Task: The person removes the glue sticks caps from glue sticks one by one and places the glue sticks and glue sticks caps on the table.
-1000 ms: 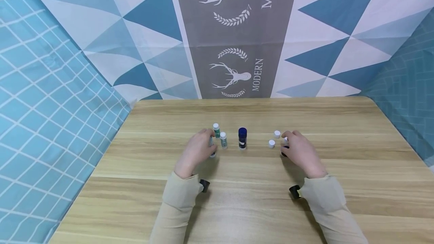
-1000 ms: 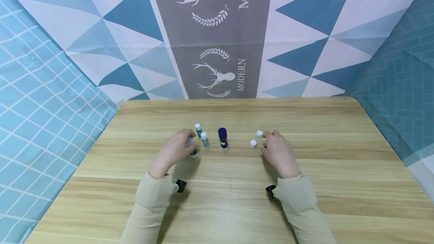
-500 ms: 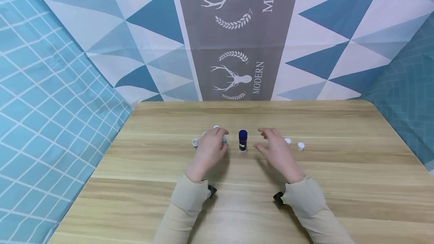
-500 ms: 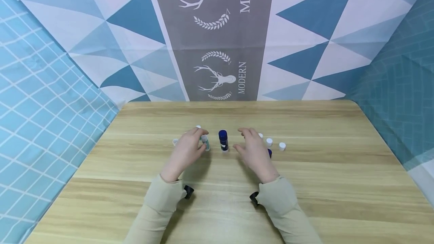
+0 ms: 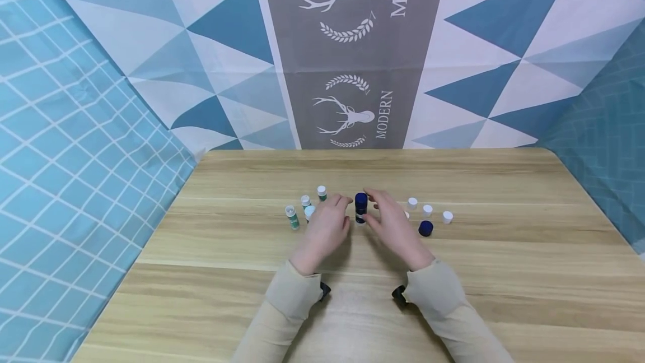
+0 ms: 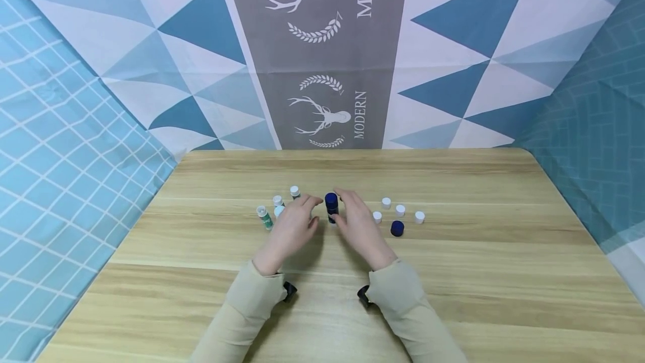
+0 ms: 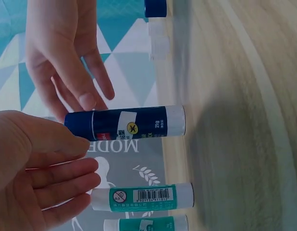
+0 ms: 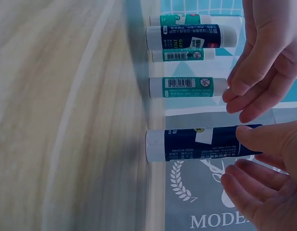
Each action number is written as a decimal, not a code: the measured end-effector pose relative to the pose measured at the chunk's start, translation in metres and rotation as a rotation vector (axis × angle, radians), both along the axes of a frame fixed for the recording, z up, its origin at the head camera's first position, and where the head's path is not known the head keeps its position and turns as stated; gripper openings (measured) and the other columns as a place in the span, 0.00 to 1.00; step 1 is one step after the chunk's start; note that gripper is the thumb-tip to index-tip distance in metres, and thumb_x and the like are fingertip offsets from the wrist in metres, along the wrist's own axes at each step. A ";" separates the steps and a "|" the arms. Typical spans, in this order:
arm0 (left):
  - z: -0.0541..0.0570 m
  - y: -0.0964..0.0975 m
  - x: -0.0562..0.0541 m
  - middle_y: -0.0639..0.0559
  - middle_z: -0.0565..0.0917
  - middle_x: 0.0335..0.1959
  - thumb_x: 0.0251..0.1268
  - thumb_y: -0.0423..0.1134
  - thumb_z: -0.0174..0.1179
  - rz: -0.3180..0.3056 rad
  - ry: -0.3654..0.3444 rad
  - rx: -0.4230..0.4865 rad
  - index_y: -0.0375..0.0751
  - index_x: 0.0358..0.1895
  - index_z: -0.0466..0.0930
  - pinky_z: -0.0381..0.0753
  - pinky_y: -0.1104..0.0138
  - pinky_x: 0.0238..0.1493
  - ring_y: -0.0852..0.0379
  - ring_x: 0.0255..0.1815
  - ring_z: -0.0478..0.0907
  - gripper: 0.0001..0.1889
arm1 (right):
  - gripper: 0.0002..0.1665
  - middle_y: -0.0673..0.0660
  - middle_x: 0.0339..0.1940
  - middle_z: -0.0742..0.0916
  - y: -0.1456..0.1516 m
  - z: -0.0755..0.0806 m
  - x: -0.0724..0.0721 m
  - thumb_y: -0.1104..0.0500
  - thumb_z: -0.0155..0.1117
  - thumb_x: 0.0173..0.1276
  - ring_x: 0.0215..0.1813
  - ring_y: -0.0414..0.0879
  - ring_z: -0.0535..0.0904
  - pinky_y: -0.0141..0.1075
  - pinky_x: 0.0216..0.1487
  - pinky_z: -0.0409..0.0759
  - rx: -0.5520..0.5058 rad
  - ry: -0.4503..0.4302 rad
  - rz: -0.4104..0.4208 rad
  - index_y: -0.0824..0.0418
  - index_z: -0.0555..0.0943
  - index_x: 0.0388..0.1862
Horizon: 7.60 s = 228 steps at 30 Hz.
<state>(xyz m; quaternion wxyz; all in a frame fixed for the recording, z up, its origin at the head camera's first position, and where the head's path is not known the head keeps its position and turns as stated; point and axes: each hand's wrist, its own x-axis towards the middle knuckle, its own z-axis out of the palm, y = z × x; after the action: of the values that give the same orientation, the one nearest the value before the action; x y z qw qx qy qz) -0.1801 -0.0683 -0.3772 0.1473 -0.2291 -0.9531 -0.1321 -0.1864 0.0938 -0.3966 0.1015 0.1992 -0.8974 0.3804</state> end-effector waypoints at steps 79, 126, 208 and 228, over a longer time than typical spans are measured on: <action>0.001 0.008 0.006 0.54 0.79 0.34 0.54 0.48 0.63 -0.149 0.119 0.102 0.44 0.42 0.82 0.77 0.69 0.32 0.61 0.30 0.77 0.16 | 0.16 0.57 0.36 0.84 0.014 0.027 0.022 0.54 0.67 0.56 0.33 0.43 0.80 0.34 0.33 0.79 -0.078 -0.007 -0.044 0.61 0.80 0.41; 0.002 0.006 0.004 0.53 0.81 0.38 0.56 0.48 0.62 -0.167 -0.013 0.116 0.44 0.43 0.79 0.78 0.69 0.34 0.61 0.34 0.78 0.16 | 0.17 0.57 0.43 0.83 0.016 0.034 0.024 0.64 0.69 0.53 0.44 0.50 0.80 0.43 0.43 0.79 -0.034 0.019 0.030 0.61 0.78 0.42; 0.005 -0.007 -0.002 0.51 0.75 0.33 0.50 0.28 0.57 -0.051 -0.316 0.156 0.38 0.39 0.70 0.74 0.73 0.29 0.60 0.30 0.71 0.11 | 0.12 0.54 0.28 0.79 0.061 0.013 0.003 0.61 0.70 0.48 0.29 0.45 0.73 0.36 0.29 0.70 0.406 -0.301 -0.040 0.62 0.79 0.32; 0.010 -0.007 -0.003 0.45 0.78 0.37 0.52 0.26 0.57 -0.015 -0.360 0.084 0.34 0.43 0.70 0.78 0.66 0.37 0.54 0.36 0.77 0.14 | 0.15 0.55 0.31 0.82 0.061 0.009 0.001 0.58 0.73 0.45 0.33 0.47 0.77 0.41 0.27 0.72 0.512 -0.251 -0.062 0.60 0.81 0.33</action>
<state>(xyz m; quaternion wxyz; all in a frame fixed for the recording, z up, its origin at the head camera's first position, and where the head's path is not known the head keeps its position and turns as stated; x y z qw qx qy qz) -0.1827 -0.0754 -0.3671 -0.0174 -0.2023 -0.9560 -0.2116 -0.1857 0.1543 -0.3878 -0.0521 0.1420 -0.9755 0.1599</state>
